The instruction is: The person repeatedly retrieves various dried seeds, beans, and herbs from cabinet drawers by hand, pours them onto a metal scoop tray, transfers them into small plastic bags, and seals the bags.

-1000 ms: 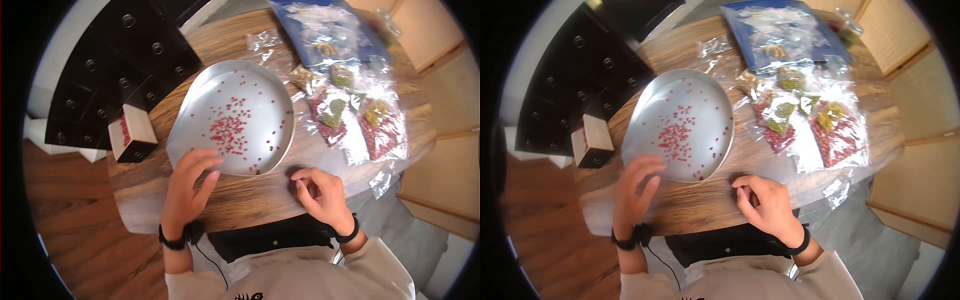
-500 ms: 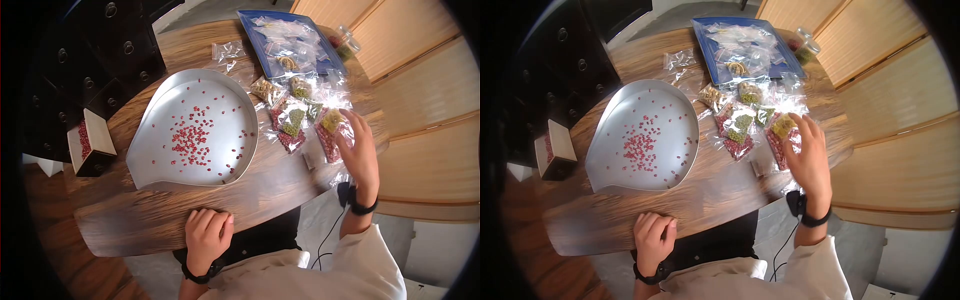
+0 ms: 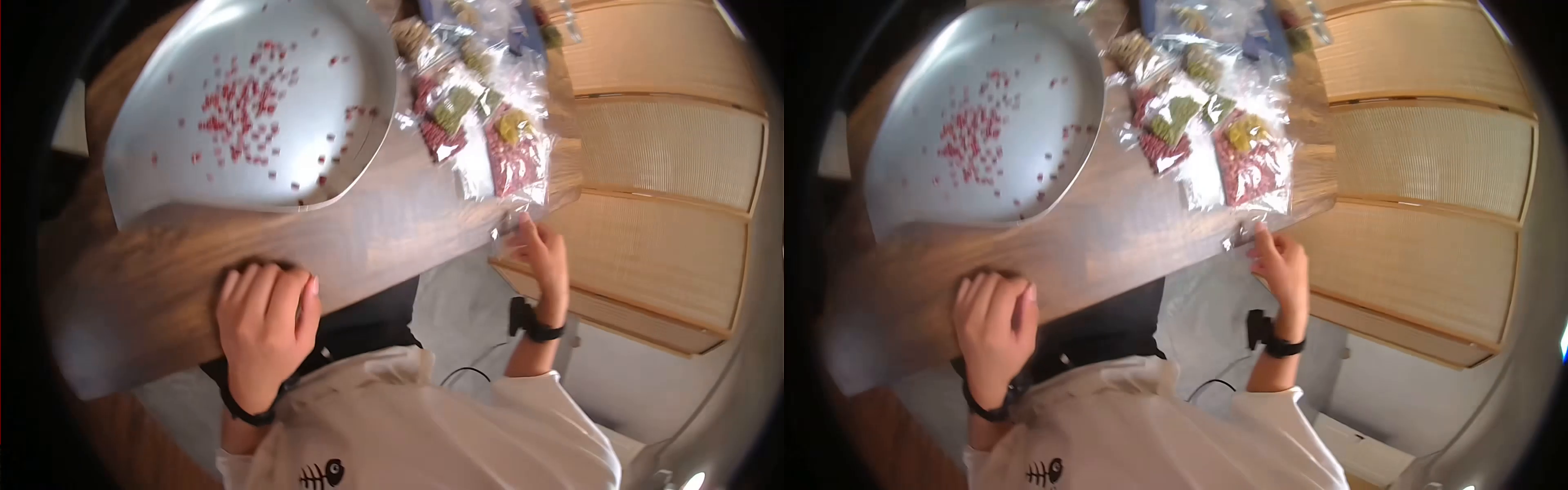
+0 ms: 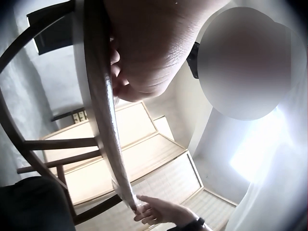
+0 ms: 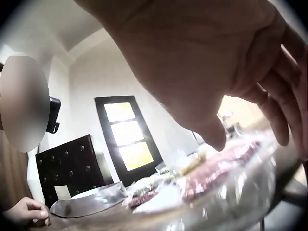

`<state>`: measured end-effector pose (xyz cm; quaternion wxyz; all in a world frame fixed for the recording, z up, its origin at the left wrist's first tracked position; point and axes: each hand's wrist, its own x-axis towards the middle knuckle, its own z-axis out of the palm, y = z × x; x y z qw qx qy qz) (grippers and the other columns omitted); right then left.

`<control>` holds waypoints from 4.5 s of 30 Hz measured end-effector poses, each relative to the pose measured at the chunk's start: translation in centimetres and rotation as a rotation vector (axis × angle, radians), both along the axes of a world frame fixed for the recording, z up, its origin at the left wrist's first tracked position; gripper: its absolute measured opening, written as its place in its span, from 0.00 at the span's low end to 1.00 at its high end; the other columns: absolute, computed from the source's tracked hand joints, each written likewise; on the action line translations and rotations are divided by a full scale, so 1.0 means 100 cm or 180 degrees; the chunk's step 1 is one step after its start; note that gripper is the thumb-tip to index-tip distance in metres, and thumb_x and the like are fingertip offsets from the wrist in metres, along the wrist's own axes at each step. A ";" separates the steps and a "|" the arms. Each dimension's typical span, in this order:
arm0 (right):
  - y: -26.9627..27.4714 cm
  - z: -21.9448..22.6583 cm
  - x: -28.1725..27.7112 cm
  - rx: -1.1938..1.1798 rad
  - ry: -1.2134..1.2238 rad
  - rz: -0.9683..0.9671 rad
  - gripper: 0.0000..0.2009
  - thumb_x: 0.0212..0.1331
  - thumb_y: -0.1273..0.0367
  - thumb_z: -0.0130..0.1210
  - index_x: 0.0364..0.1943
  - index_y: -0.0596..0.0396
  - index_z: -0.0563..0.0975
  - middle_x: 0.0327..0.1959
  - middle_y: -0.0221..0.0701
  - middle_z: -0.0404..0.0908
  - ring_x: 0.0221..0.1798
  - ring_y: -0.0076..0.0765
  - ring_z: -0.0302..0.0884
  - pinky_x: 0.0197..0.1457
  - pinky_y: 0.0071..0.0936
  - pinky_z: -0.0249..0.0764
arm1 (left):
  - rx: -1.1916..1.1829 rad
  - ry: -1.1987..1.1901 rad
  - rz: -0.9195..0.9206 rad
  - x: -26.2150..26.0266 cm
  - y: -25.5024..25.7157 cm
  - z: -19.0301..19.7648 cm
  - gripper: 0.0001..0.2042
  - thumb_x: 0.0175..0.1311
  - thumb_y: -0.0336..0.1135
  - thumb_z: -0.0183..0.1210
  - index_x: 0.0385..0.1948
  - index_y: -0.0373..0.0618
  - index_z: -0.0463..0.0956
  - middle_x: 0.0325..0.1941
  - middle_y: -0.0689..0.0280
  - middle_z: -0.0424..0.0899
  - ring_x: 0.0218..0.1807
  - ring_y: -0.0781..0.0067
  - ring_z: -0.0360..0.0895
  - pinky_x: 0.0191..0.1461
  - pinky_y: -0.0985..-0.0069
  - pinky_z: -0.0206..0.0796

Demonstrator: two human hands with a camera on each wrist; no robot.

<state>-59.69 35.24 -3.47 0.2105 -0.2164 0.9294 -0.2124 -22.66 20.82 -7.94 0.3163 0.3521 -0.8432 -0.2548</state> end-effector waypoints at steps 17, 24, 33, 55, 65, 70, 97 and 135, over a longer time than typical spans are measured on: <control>-0.082 -0.034 0.224 -0.2955 -0.1864 0.1693 0.10 0.71 0.67 0.58 0.39 0.58 0.72 0.27 0.32 0.80 0.21 0.18 0.70 0.23 0.17 0.64 | 0.1212 0.1750 -0.0315 0.027 0.000 -0.006 0.09 0.58 0.32 0.70 0.35 0.42 0.80 0.30 0.64 0.78 0.30 0.63 0.76 0.34 0.70 0.67; -0.081 -0.045 0.202 -0.2964 -0.1033 0.1912 0.14 0.68 0.72 0.59 0.50 0.57 0.65 0.25 0.29 0.75 0.25 0.19 0.68 0.29 0.17 0.64 | 0.1703 0.2021 0.0240 0.027 0.010 0.003 0.08 0.64 0.28 0.68 0.30 0.42 0.75 0.28 0.66 0.75 0.27 0.74 0.73 0.31 0.75 0.66; -0.086 -0.052 0.194 -0.2721 -0.0745 0.3539 0.19 0.47 0.66 0.78 0.35 0.57 0.77 0.20 0.26 0.74 0.19 0.24 0.69 0.22 0.20 0.63 | 0.1258 0.1368 -0.0086 0.014 0.006 -0.008 0.13 0.55 0.29 0.75 0.26 0.42 0.75 0.24 0.69 0.74 0.23 0.80 0.68 0.25 0.81 0.60; -0.090 -0.075 0.193 -0.3305 -0.0547 0.3439 0.15 0.40 0.70 0.74 0.32 0.61 0.80 0.23 0.32 0.78 0.21 0.37 0.76 0.21 0.27 0.71 | 0.1111 0.0956 -0.0636 0.019 0.002 -0.009 0.10 0.53 0.11 0.61 0.35 0.32 0.82 0.30 0.57 0.88 0.27 0.67 0.83 0.31 0.77 0.74; -0.092 -0.067 0.190 -0.3079 -0.0813 0.3384 0.07 0.48 0.73 0.64 0.32 0.53 0.79 0.23 0.30 0.72 0.20 0.39 0.71 0.21 0.34 0.68 | 0.1194 0.0752 -0.0296 0.016 0.003 -0.001 0.06 0.58 0.18 0.61 0.35 0.37 0.82 0.32 0.61 0.87 0.28 0.68 0.82 0.33 0.74 0.72; -0.096 -0.053 0.170 -0.2439 -0.1009 0.3682 0.13 0.44 0.71 0.72 0.35 0.59 0.81 0.26 0.33 0.80 0.22 0.37 0.77 0.24 0.28 0.73 | 0.1183 0.0709 -0.0377 0.004 0.004 -0.011 0.08 0.54 0.20 0.63 0.36 0.41 0.83 0.30 0.63 0.84 0.28 0.65 0.79 0.32 0.71 0.68; -0.091 -0.044 0.175 -0.2226 -0.0649 0.3647 0.11 0.50 0.75 0.67 0.38 0.61 0.81 0.22 0.29 0.81 0.15 0.19 0.69 0.19 0.18 0.64 | 0.0961 0.0886 -0.0237 -0.006 0.005 -0.011 0.12 0.47 0.23 0.71 0.31 0.45 0.77 0.28 0.67 0.80 0.26 0.68 0.79 0.27 0.73 0.69; -0.070 -0.015 0.192 -0.2158 -0.0229 0.2874 0.09 0.45 0.75 0.68 0.24 0.54 0.76 0.17 0.25 0.77 0.15 0.23 0.72 0.20 0.22 0.67 | -0.0606 0.0426 0.0070 -0.002 0.025 0.017 0.22 0.47 0.26 0.66 0.49 0.48 0.80 0.45 0.65 0.81 0.41 0.65 0.80 0.39 0.68 0.66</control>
